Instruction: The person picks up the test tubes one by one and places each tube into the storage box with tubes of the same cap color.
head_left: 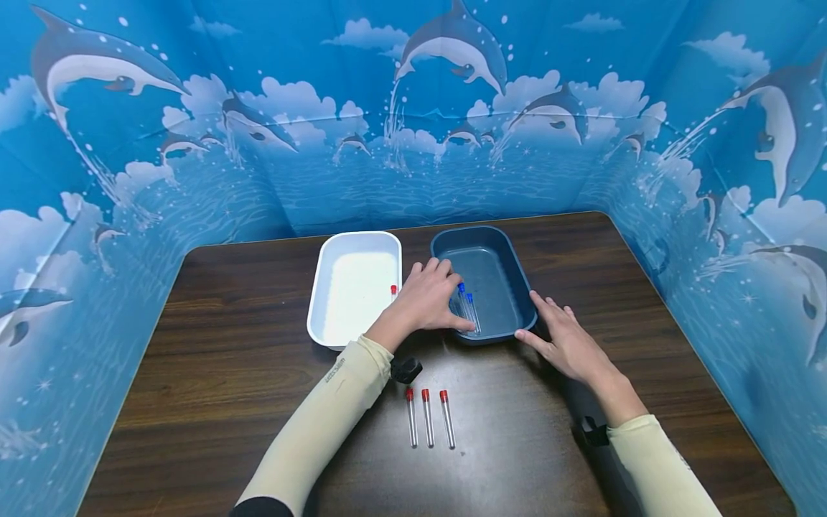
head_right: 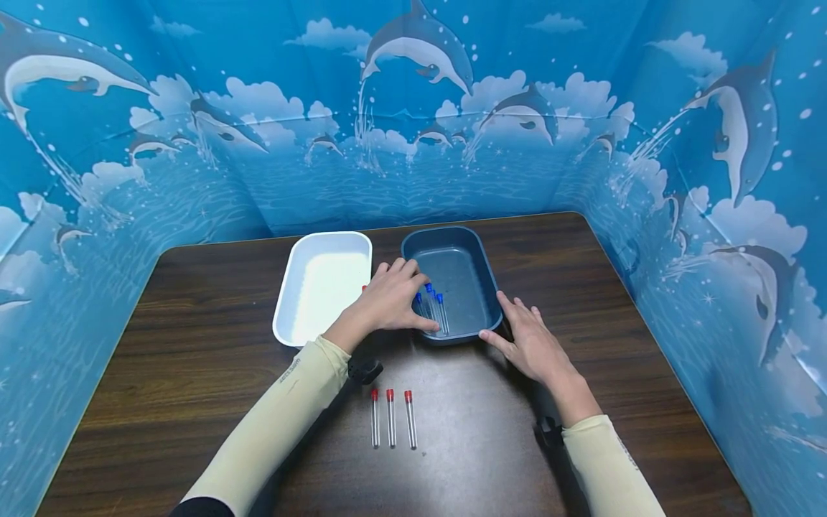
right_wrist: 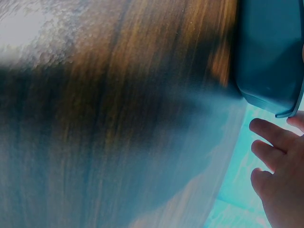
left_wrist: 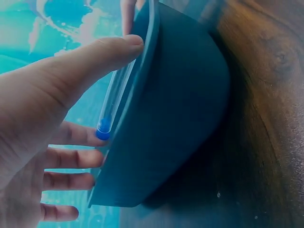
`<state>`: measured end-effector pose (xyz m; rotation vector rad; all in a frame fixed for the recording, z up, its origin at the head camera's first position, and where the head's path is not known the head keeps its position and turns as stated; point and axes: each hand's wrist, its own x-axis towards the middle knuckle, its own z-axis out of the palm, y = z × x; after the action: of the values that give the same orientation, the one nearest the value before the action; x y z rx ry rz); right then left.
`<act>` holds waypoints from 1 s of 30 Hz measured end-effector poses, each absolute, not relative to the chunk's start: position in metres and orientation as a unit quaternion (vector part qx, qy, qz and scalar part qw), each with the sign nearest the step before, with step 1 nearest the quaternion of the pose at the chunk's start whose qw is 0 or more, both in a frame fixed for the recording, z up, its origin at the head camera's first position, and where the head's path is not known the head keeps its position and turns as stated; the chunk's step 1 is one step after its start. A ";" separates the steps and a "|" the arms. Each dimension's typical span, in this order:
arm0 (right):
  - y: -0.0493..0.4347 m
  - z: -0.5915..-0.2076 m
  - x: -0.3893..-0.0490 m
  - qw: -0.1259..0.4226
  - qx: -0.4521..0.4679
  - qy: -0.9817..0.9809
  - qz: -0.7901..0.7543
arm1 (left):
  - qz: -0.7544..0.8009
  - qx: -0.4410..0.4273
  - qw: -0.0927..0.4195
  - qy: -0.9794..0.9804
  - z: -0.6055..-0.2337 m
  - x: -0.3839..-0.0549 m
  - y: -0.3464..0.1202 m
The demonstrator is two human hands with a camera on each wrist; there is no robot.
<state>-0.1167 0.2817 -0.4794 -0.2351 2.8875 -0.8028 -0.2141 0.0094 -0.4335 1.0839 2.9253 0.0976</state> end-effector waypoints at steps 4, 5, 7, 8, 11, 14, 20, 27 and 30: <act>0.282 -0.480 -0.117 0.070 -0.077 0.958 -0.266 | 0.008 0.349 0.019 0.937 -0.436 -0.220 0.015; 0.282 -0.480 -0.117 0.071 -0.076 0.958 -0.267 | 0.001 0.348 0.020 0.937 -0.436 -0.221 0.016; 0.282 -0.480 -0.118 0.071 -0.077 0.958 -0.267 | -0.011 0.349 0.022 0.937 -0.437 -0.224 0.018; 0.282 -0.480 -0.118 0.071 -0.077 0.958 -0.267 | -0.015 0.350 0.023 0.936 -0.437 -0.225 0.019; 0.282 -0.480 -0.118 0.069 -0.078 0.958 -0.267 | -0.031 0.354 0.022 0.935 -0.440 -0.228 0.020; 0.282 -0.480 -0.118 0.067 -0.079 0.958 -0.268 | -0.043 0.357 0.025 0.933 -0.443 -0.232 0.022; 0.282 -0.480 -0.118 0.067 -0.080 0.958 -0.269 | -0.050 0.358 0.039 0.932 -0.448 -0.236 0.025; 0.282 -0.480 -0.118 0.067 -0.076 0.959 -0.266 | -0.061 0.355 0.048 0.932 -0.450 -0.240 0.030; 0.281 -0.479 -0.118 0.067 -0.075 0.958 -0.267 | -0.066 0.357 0.056 0.930 -0.451 -0.241 0.033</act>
<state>-0.1181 0.2815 -0.4792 -0.2251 2.8886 -0.8056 -0.2413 0.0327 -0.4511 1.0822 2.8232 -0.2018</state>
